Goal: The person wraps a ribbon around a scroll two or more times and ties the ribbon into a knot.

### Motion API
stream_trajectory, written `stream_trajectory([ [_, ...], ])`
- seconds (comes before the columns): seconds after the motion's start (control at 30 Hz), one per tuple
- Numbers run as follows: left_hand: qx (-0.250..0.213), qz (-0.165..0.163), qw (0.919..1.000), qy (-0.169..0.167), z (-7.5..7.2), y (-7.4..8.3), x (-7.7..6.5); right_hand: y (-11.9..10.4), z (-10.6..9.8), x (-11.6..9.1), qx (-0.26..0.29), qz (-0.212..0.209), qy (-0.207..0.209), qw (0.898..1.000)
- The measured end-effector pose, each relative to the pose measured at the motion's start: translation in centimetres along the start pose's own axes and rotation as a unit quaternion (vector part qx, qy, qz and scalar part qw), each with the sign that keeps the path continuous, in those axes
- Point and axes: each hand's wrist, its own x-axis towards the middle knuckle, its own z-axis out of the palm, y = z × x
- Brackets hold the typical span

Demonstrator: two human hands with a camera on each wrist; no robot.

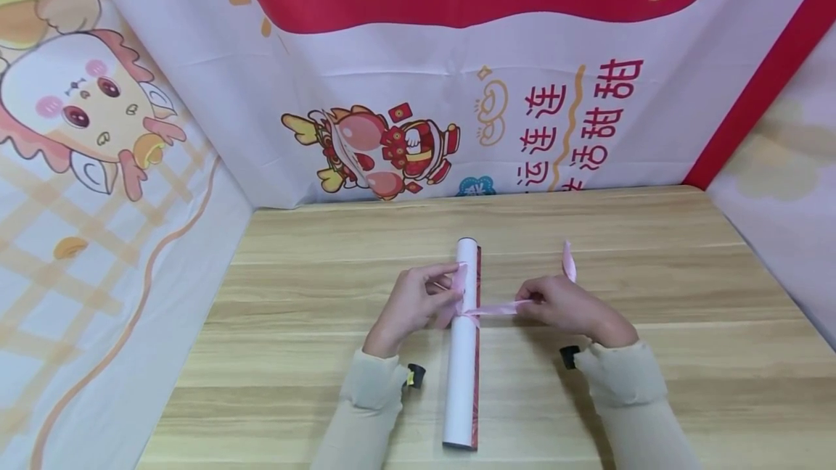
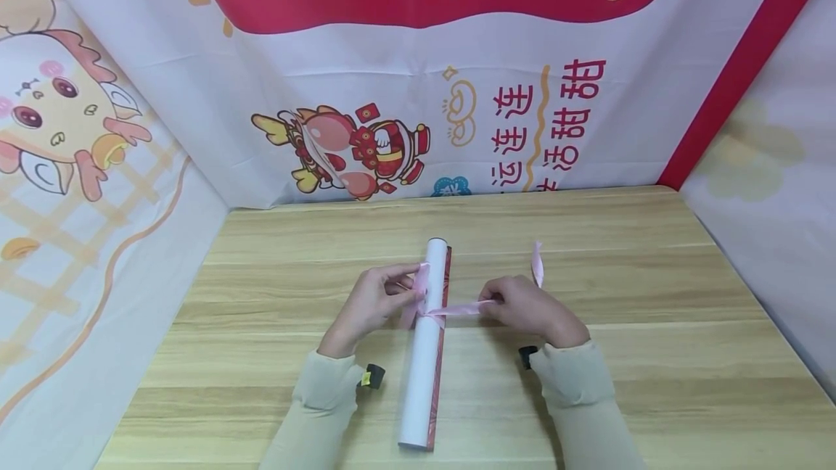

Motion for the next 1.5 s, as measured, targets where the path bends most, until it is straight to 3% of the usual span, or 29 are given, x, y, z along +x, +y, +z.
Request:
stream_trajectory([
  [0.27, -0.003, 0.000, 1.0000, 0.006, 0.14, -0.36, 0.14, -0.16, -0.23, 0.02, 0.007, 0.025, -0.001, 1.000],
  [0.57, -0.019, 0.005, 0.9993, 0.033, 0.38, -0.38, 0.32, -0.24, -0.36, 0.18, 0.011, 0.024, -0.003, 1.000],
  [0.8, -0.027, -0.005, 0.9995, 0.017, 0.67, -0.49, 0.37, -0.16, -0.30, 0.21, 0.011, 0.024, -0.007, 1.000],
  [1.03, -0.013, 0.020, 0.9996, 0.016, 0.69, -0.49, 0.36, -0.08, -0.09, 0.26, 0.012, 0.028, -0.009, 1.000],
  [1.33, -0.034, -0.018, 0.9992, 0.005, 0.70, -0.34, 0.44, -0.22, -0.17, 0.24, 0.018, 0.035, -0.016, 0.999],
  [1.5, -0.062, -0.013, 0.9980, 0.009, 0.79, -0.43, 0.49, -0.20, -0.11, 0.24, 0.017, 0.028, -0.016, 0.999],
])
